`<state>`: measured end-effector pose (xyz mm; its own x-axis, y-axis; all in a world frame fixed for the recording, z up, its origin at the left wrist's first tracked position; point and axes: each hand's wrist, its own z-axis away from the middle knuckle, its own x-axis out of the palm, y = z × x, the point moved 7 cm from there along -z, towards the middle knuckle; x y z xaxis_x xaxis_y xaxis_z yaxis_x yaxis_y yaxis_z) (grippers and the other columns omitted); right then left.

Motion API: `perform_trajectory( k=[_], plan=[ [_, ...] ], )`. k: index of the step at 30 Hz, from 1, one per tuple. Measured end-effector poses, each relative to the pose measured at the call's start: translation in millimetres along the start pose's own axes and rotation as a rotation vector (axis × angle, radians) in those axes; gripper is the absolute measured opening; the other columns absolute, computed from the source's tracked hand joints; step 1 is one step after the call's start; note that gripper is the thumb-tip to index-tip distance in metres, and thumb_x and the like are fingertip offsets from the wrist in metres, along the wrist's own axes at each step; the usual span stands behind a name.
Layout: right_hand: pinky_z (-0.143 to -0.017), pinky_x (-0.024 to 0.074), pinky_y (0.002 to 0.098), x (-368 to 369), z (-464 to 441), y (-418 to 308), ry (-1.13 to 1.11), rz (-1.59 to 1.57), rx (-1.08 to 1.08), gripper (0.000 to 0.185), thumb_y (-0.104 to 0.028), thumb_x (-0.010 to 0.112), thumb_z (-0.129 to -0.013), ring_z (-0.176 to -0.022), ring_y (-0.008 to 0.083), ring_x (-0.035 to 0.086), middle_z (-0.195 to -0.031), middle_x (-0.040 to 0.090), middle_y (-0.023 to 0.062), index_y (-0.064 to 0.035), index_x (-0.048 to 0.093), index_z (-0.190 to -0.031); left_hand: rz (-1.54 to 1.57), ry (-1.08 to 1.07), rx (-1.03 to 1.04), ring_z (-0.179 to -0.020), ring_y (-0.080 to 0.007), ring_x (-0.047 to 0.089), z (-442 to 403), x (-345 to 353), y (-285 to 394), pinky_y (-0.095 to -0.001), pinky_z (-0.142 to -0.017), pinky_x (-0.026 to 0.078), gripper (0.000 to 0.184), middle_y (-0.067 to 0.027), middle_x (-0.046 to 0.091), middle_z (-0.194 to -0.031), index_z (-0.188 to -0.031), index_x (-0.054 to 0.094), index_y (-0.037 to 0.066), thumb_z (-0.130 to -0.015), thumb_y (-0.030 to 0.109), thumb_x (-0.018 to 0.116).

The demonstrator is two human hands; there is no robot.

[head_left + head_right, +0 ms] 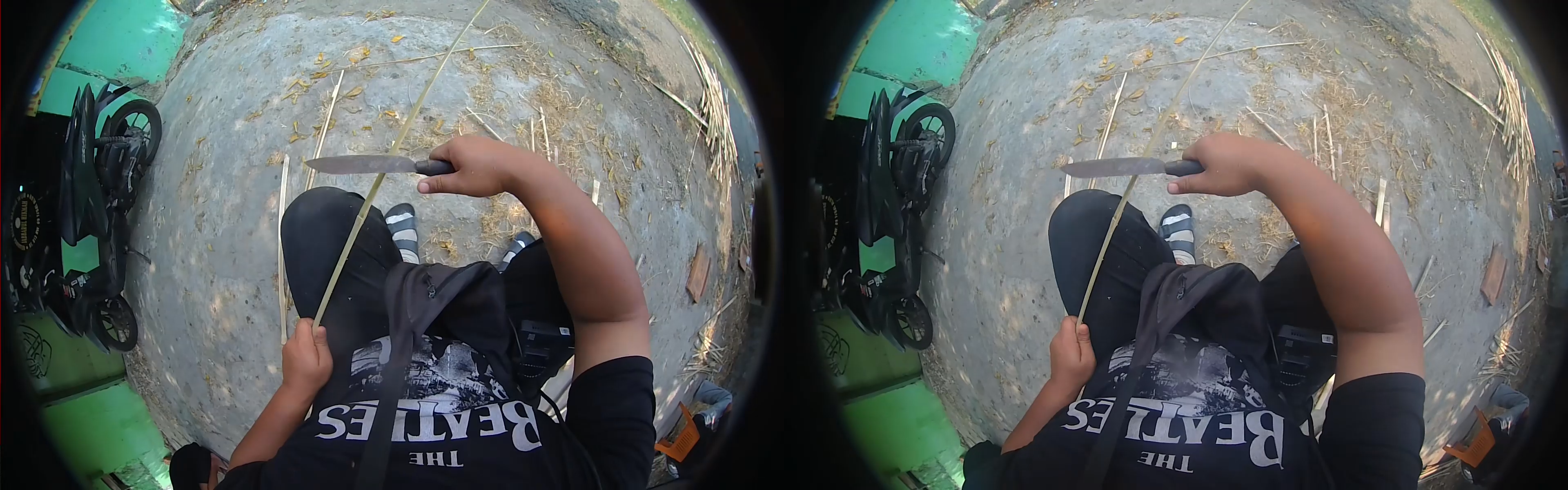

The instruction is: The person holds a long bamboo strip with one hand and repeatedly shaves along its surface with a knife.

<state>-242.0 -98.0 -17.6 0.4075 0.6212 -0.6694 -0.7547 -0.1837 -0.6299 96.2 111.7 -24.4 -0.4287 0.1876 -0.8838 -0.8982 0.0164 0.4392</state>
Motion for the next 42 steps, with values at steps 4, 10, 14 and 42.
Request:
perform_trajectory(
  k=[4, 10, 14, 42],
  plan=[
    [-0.082, 0.0541, 0.0491, 2, -6, 3, 0.091, 0.119, 0.02, 0.039, -0.043, 0.071, -0.092, -0.092, 0.0393, 0.071, -0.091, 0.073, 0.0206, -0.0052, 0.076, -0.102, 0.04, -0.018, 0.003, -0.075, -0.0524, 0.064, 0, 4, -4, -0.0567, -0.064, 0.049, 0.032, -0.028, 0.064, -0.078, -0.103, 0.058, -0.002, -0.108, 0.028, 0.048],
    [-0.082, 0.0548, 0.0486, -3, -12, 24, 0.117, 0.105, 0.105, 0.032, -0.035, 0.069, -0.093, -0.093, 0.0391, 0.071, -0.094, 0.074, 0.0199, -0.0057, 0.076, -0.103, 0.032, -0.036, 0.002, -0.073, -0.0506, 0.065, -3, -3, -2, -0.0534, -0.062, 0.049, 0.031, -0.0258, 0.064, -0.075, -0.1, 0.058, -0.001, -0.106, 0.029, 0.053],
    [-0.084, 0.0545, 0.0489, -3, -11, 8, 0.099, 0.165, 0.079, 0.032, -0.035, 0.069, -0.092, -0.095, 0.0388, 0.071, -0.096, 0.075, 0.0195, -0.0062, 0.076, -0.105, 0.077, -0.062, -0.022, -0.068, -0.0441, 0.067, -6, -1, -5, -0.0486, -0.059, 0.05, 0.033, -0.021, 0.064, -0.072, -0.096, 0.057, 0.0, -0.101, 0.032, 0.064],
    [-0.072, 0.0495, 0.0446, 1, -2, -11, 0.085, -0.07, -0.194, 0.036, -0.035, 0.076, -0.087, -0.078, 0.0339, 0.066, -0.081, 0.068, 0.0171, -0.0023, 0.068, -0.099, 0.25, -0.131, -0.022, -0.055, -0.029, 0.057, -13, -1, -22, -0.0401, -0.055, 0.043, 0.05, -0.0159, 0.053, -0.063, -0.084, 0.052, 0.002, -0.109, 0.045, 0.05]
  ],
)
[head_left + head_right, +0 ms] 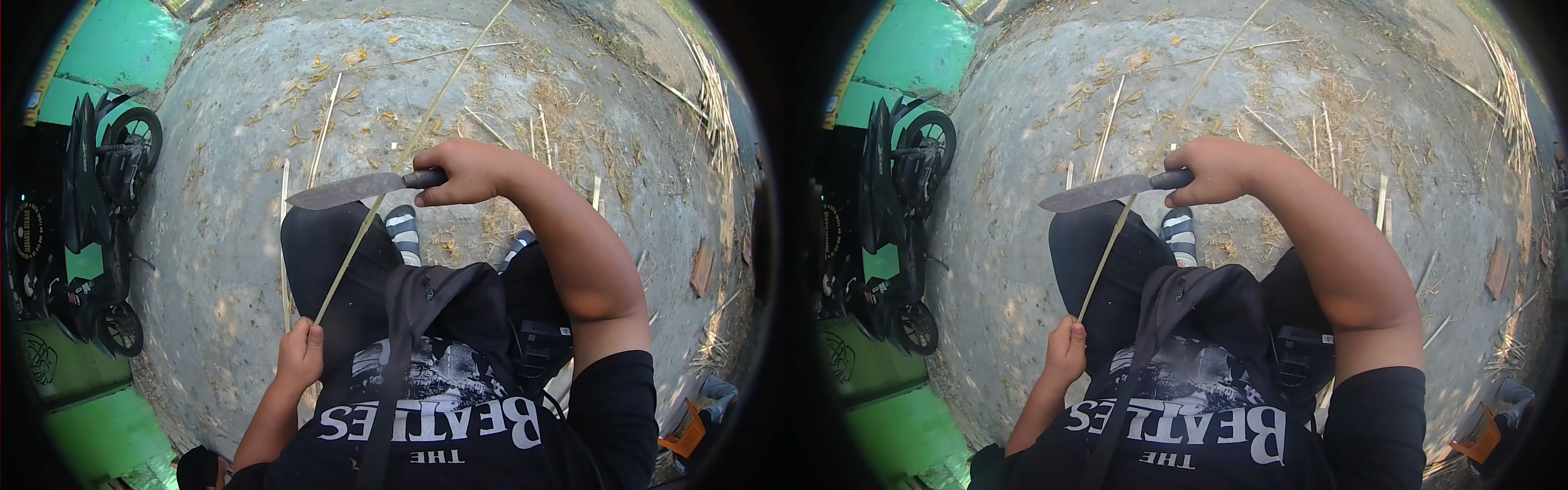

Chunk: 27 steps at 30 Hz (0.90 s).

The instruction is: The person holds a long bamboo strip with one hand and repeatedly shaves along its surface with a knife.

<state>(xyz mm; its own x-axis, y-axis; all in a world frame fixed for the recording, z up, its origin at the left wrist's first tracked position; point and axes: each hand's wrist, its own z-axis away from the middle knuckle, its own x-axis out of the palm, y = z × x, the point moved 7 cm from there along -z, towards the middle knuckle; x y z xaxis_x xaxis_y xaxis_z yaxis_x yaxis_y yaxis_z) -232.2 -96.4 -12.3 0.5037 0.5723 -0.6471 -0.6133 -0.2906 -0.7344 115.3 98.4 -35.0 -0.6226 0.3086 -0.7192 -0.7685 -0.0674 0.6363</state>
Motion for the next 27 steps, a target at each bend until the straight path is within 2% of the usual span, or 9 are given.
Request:
perform_trajectory(
  k=[3, 6, 14, 17, 20, 23, 26, 27],
  plan=[
    [-0.072, 0.0486, 0.0431, -6, 3, 0, 0.073, -0.097, -0.026, 0.038, -0.036, 0.075, -0.088, -0.078, 0.0303, 0.065, -0.083, 0.067, 0.0158, -0.0017, 0.066, -0.102, 0.14, -0.091, -0.051, -0.059, -0.0164, 0.052, -3, -2, -7, -0.034, -0.056, 0.042, 0.051, -0.0086, 0.052, -0.063, -0.084, 0.053, 0.001, -0.11, 0.045, 0.047],
    [-0.072, 0.0482, 0.0424, -12, 4, 2, 0.127, -0.121, -0.029, 0.037, -0.035, 0.072, -0.09, -0.079, 0.0282, 0.064, -0.085, 0.066, 0.0152, -0.0018, 0.065, -0.104, 0.2, -0.142, -0.114, -0.063, -0.012, 0.052, -3, -1, -18, -0.0311, -0.058, 0.042, 0.053, -0.0039, 0.054, -0.066, -0.084, 0.054, 0.002, -0.111, 0.046, 0.046],
    [-0.071, 0.0484, 0.0433, -14, 19, -8, -0.045, 0.016, 0.027, 0.033, -0.033, 0.07, -0.093, -0.077, 0.0329, 0.065, -0.082, 0.067, 0.0176, -0.0012, 0.068, -0.102, 0.219, -0.07, -0.064, -0.057, -0.012, 0.05, -1, 2, -18, -0.0305, -0.054, 0.04, 0.055, -0.0029, 0.051, -0.061, -0.082, 0.055, 0.002, -0.111, 0.047, 0.044],
    [-0.084, 0.0534, 0.0462, -9, 22, -19, -0.107, 0.076, 0.067, 0.046, -0.044, 0.067, -0.095, -0.095, 0.0375, 0.07, -0.095, 0.072, 0.0213, -0.0011, 0.073, -0.111, 0.236, -0.065, -0.084, -0.055, -0.0122, 0.05, -1, 3, -21, -0.0305, -0.053, 0.039, 0.055, -0.0031, 0.05, -0.059, -0.08, 0.055, 0.002, -0.111, 0.046, 0.043],
    [-0.084, 0.054, 0.046, -7, 21, -27, -0.16, 0.026, 0.135, 0.06, -0.056, 0.062, -0.098, -0.093, 0.0378, 0.07, -0.094, 0.072, 0.0214, 0.0012, 0.073, -0.112, 0.214, -0.046, -0.073, -0.054, -0.0126, 0.05, -2, 2, -17, -0.0311, -0.052, 0.039, 0.056, -0.0033, 0.05, -0.058, -0.079, 0.055, 0.002, -0.112, 0.046, 0.042],
    [-0.084, 0.0542, 0.0457, -11, 17, -4, -0.097, -0.063, 0.183, 0.073, -0.065, 0.055, -0.099, -0.092, 0.0377, 0.071, -0.095, 0.073, 0.0208, 0.0037, 0.072, -0.114, 0.175, -0.011, -0.046, -0.052, -0.0144, 0.052, -3, 1, -10, -0.0323, -0.051, 0.039, 0.056, -0.0043, 0.05, -0.056, -0.078, 0.055, 0.002, -0.112, 0.045, 0.042],
    [-0.085, 0.0539, 0.0466, -14, 13, 17, -0.102, -0.195, 0.284, 0.076, -0.067, 0.053, -0.099, -0.093, 0.0385, 0.07, -0.097, 0.073, 0.0209, 0.0046, 0.071, -0.114, 0.113, 0.012, -0.023, -0.052, -0.0186, 0.055, -4, 0, -3, -0.0342, -0.051, 0.04, 0.056, -0.0069, 0.052, -0.056, -0.077, 0.056, 0.002, -0.112, 0.044, 0.041],
    [-0.083, 0.0543, 0.0462, -9, 10, 20, -0.133, -0.207, 0.303, 0.077, -0.069, 0.053, -0.099, -0.092, 0.0345, 0.07, -0.097, 0.073, 0.0189, 0.0039, 0.071, -0.115, 0.085, 0.021, -0.015, -0.051, -0.0203, 0.057, -5, -1, -1, -0.035, -0.051, 0.041, 0.056, -0.008, 0.053, -0.056, -0.077, 0.056, 0.002, -0.112, 0.044, 0.041]
  ],
)
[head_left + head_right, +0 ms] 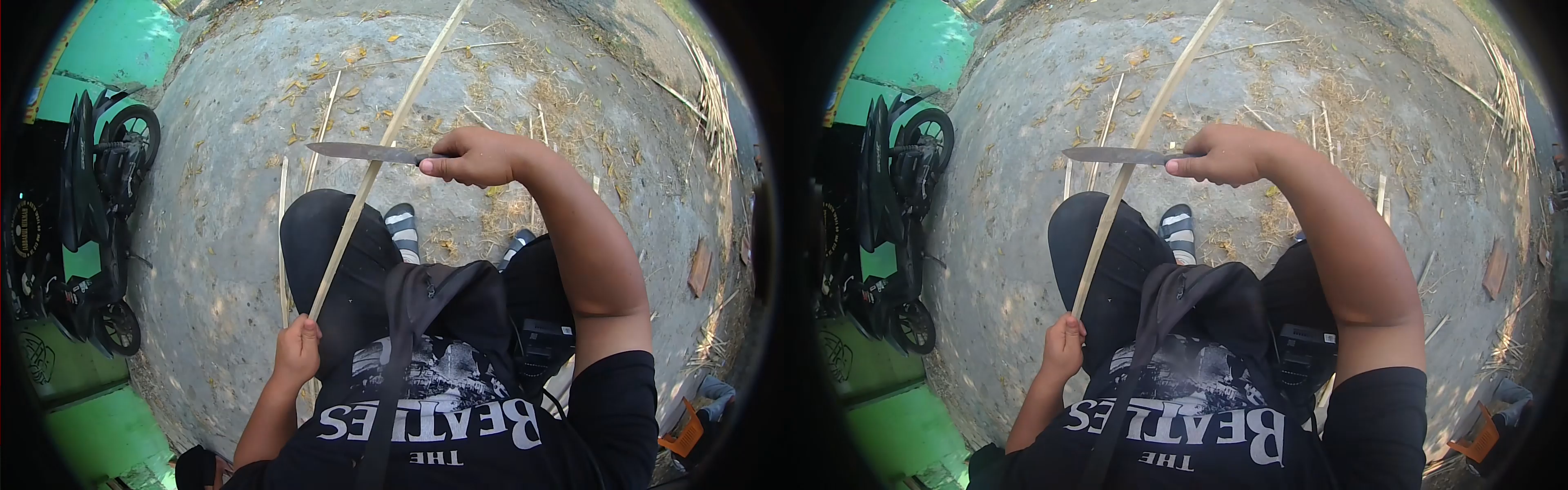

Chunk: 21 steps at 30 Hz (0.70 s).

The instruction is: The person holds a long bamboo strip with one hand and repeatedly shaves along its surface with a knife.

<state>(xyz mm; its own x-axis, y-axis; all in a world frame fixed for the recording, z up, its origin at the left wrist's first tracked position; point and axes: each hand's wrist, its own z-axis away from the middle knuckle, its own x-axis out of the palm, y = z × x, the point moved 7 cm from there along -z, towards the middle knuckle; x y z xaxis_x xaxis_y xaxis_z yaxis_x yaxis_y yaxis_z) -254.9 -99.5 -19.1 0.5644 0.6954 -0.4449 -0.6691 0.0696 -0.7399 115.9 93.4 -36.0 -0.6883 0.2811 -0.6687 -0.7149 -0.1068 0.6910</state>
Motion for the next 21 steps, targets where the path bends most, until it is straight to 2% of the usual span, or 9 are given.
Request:
perform_trajectory(
  k=[3, 4, 8, 11, 13, 15, 18, 21],
  plan=[
    [-0.063, 0.0496, 0.036, 16, -8, -11, 0.02, 0.126, -0.279, 0.064, -0.064, 0.057, -0.1, -0.066, 0.0179, 0.058, -0.075, 0.061, 0.0056, -0.0011, 0.069, -0.096, -0.048, 0.031, 0.029, -0.053, -0.0281, 0.062, -1, 1, -1, -0.0385, -0.052, 0.043, 0.056, -0.0121, 0.056, -0.057, -0.076, 0.056, 0.002, -0.111, 0.043, 0.042],
    [-0.061, 0.0476, 0.0336, 15, -8, -10, 0.015, 0.096, -0.244, 0.065, -0.066, 0.058, -0.099, -0.066, 0.0158, 0.056, -0.075, 0.06, 0.0036, -0.0023, 0.068, -0.093, -0.06, 0.038, 0.029, -0.054, -0.03, 0.062, -1, 0, -1, -0.0393, -0.052, 0.043, 0.056, -0.0131, 0.056, -0.057, -0.076, 0.056, 0.002, -0.111, 0.043, 0.042],
    [-0.061, 0.0474, 0.0336, -9, -20, 21, 0.088, -0.058, -0.048, 0.066, -0.068, 0.055, -0.099, -0.066, 0.0145, 0.055, -0.076, 0.06, 0.0033, -0.0027, 0.067, -0.093, -0.092, 0.039, 0.016, -0.056, -0.0361, 0.064, -1, 1, 2, -0.0421, -0.053, 0.045, 0.055, -0.0161, 0.057, -0.059, -0.076, 0.056, 0.002, -0.111, 0.041, 0.042],
    [-0.078, 0.0546, 0.042, 8, -21, 13, -0.022, -0.094, 0.019, 0.079, -0.073, 0.052, -0.096, -0.088, 0.0252, 0.068, -0.094, 0.07, 0.0141, 0.0002, 0.072, -0.117, -0.14, 0.055, 0.02, -0.058, -0.0392, 0.064, 2, 0, 8, -0.044, -0.054, 0.045, 0.054, -0.0173, 0.058, -0.06, -0.077, 0.056, 0.002, -0.111, 0.041, 0.042],
    [-0.084, 0.0548, 0.0437, 22, -12, -11, -0.062, 0.088, -0.12, 0.08, -0.073, 0.051, -0.097, -0.096, 0.0265, 0.069, -0.099, 0.072, 0.0153, 0.0005, 0.07, -0.122, -0.164, 0.06, 0.036, -0.059, -0.0412, 0.064, -2, 1, 10, -0.0455, -0.055, 0.046, 0.053, -0.0181, 0.058, -0.061, -0.077, 0.055, 0.002, -0.111, 0.041, 0.042],
    [-0.079, 0.0554, 0.0424, 25, -15, -6, -0.061, 0.032, -0.15, 0.081, -0.073, 0.05, -0.098, -0.09, 0.0248, 0.068, -0.094, 0.07, 0.0144, 0.001, 0.068, -0.125, -0.177, 0.052, 0.033, -0.06, -0.0433, 0.064, 0, 1, 11, -0.0471, -0.055, 0.046, 0.053, -0.0189, 0.058, -0.061, -0.077, 0.055, 0.002, -0.111, 0.041, 0.042],
    [-0.06, 0.0474, 0.0313, -8, -27, 23, 0.151, -0.147, -0.047, 0.064, -0.065, 0.054, -0.101, -0.067, 0.0137, 0.055, -0.075, 0.057, 0.0031, -0.0032, 0.065, -0.094, -0.197, 0.048, 0.041, -0.061, -0.0442, 0.063, -1, 0, 12, -0.0485, -0.056, 0.046, 0.054, -0.0195, 0.058, -0.062, -0.077, 0.054, 0.002, -0.111, 0.041, 0.042],
    [-0.055, 0.0437, 0.0283, -16, -25, 31, 0.144, -0.211, 0.02, 0.061, -0.064, 0.055, -0.101, -0.062, 0.0111, 0.051, -0.073, 0.053, 0.0013, -0.0044, 0.063, -0.093, -0.206, 0.029, 0.028, -0.061, -0.0443, 0.063, -2, -2, 9, -0.0489, -0.056, 0.046, 0.054, -0.0196, 0.058, -0.062, -0.077, 0.054, 0.001, -0.111, 0.041, 0.042]
  ],
)
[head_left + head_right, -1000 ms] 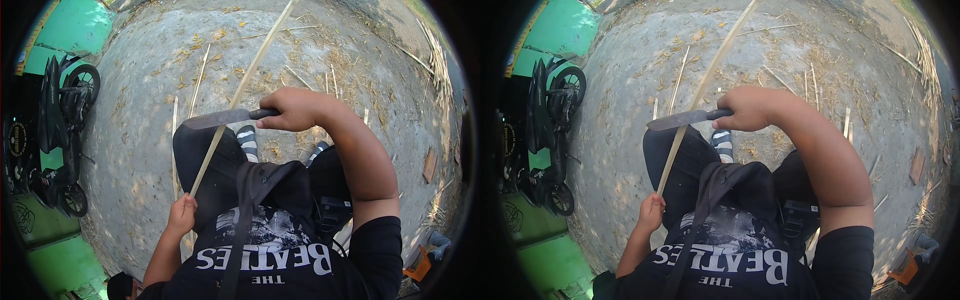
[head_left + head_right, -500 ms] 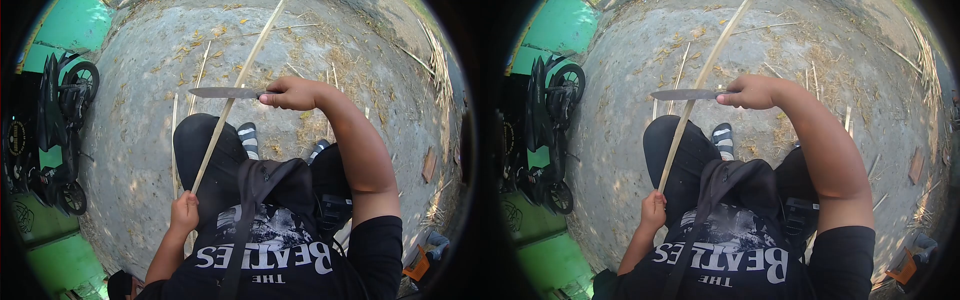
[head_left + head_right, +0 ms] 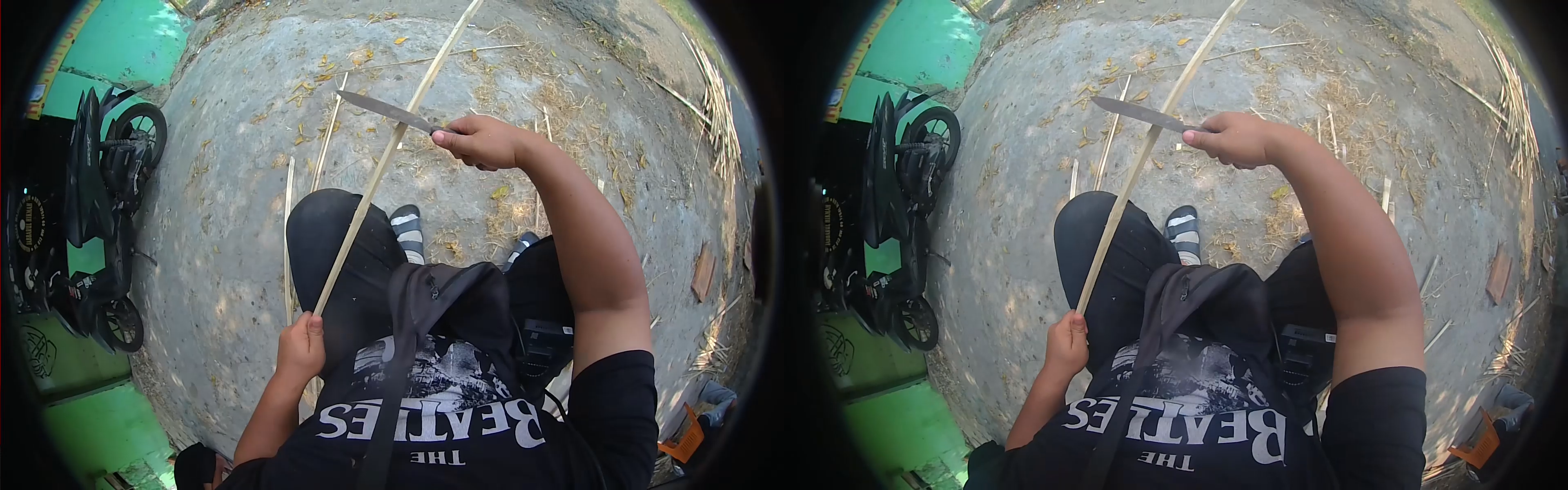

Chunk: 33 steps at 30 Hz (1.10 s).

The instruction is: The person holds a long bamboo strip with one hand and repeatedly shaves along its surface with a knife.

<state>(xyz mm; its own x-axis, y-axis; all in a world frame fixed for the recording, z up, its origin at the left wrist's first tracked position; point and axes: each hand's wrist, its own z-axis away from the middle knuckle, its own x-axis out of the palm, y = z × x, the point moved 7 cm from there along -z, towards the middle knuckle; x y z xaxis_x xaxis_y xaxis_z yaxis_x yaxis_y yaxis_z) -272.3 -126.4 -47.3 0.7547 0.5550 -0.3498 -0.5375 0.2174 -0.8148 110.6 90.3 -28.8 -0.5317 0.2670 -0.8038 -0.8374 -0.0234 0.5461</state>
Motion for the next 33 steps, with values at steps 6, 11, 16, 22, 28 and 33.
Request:
perform_trajectory(
  k=[6, 11, 16, 22, 28, 33],
  plan=[
    [-0.071, 0.0486, 0.0403, 28, 9, -15, -0.061, 0.231, -0.211, 0.065, -0.063, 0.052, -0.103, -0.075, 0.0203, 0.059, -0.077, 0.06, 0.0085, 0.0002, 0.066, -0.102, 0.03, 0.028, 0.014, -0.06, -0.044, 0.063, 0, 4, 1, -0.0476, -0.055, 0.045, 0.055, -0.0196, 0.057, -0.062, -0.076, 0.052, 0.001, -0.111, 0.041, 0.042],
    [-0.068, 0.0463, 0.0404, -25, 1, -1, 0.31, 0.269, -0.184, 0.061, -0.058, 0.055, -0.103, -0.074, 0.0211, 0.058, -0.076, 0.06, 0.0102, 0.0014, 0.067, -0.101, 0.061, 0.006, 0.025, -0.058, -0.0432, 0.061, -2, 1, -2, -0.0467, -0.054, 0.044, 0.055, -0.0192, 0.055, -0.061, -0.076, 0.051, 0.001, -0.111, 0.042, 0.042],
    [-0.062, 0.044, 0.0409, -20, 18, -25, 0.398, 0.278, -0.312, 0.049, -0.048, 0.066, -0.1, -0.064, 0.0228, 0.055, -0.069, 0.057, 0.0117, 0.0001, 0.064, -0.093, 0.065, 0.007, 0.032, -0.056, -0.0426, 0.06, -1, 5, -5, -0.046, -0.052, 0.042, 0.056, -0.0195, 0.053, -0.06, -0.076, 0.05, 0.001, -0.111, 0.043, 0.043],
    [-0.06, 0.0432, 0.0433, -23, 30, -37, 0.456, 0.306, -0.405, 0.045, -0.047, 0.066, -0.101, -0.063, 0.0285, 0.057, -0.07, 0.059, 0.0154, -0.0024, 0.062, -0.095, 0.083, -0.01, 0.038, -0.055, -0.041, 0.059, -3, 3, -4, -0.0441, -0.052, 0.042, 0.057, -0.019, 0.051, -0.059, -0.076, 0.048, 0.001, -0.111, 0.046, 0.042],
    [-0.073, 0.0503, 0.048, -51, 34, -26, 0.669, 0.394, -0.166, 0.046, -0.048, 0.058, -0.103, -0.082, 0.0408, 0.067, -0.084, 0.069, 0.0209, -0.0031, 0.065, -0.108, 0.094, -0.02, 0.027, -0.056, -0.0397, 0.06, -3, 3, -1, -0.0436, -0.053, 0.042, 0.058, -0.0187, 0.052, -0.061, -0.076, 0.049, 0.001, -0.111, 0.047, 0.042],
    [-0.076, 0.0521, 0.0485, -32, 43, -39, 0.427, 0.386, -0.311, 0.046, -0.047, 0.062, -0.102, -0.085, 0.0403, 0.068, -0.087, 0.069, 0.0212, -0.0018, 0.068, -0.108, 0.096, -0.039, 0.032, -0.057, -0.0388, 0.061, -5, 2, -2, -0.0433, -0.054, 0.044, 0.059, -0.0182, 0.054, -0.061, -0.076, 0.051, 0.0, -0.111, 0.047, 0.041]
  ],
)
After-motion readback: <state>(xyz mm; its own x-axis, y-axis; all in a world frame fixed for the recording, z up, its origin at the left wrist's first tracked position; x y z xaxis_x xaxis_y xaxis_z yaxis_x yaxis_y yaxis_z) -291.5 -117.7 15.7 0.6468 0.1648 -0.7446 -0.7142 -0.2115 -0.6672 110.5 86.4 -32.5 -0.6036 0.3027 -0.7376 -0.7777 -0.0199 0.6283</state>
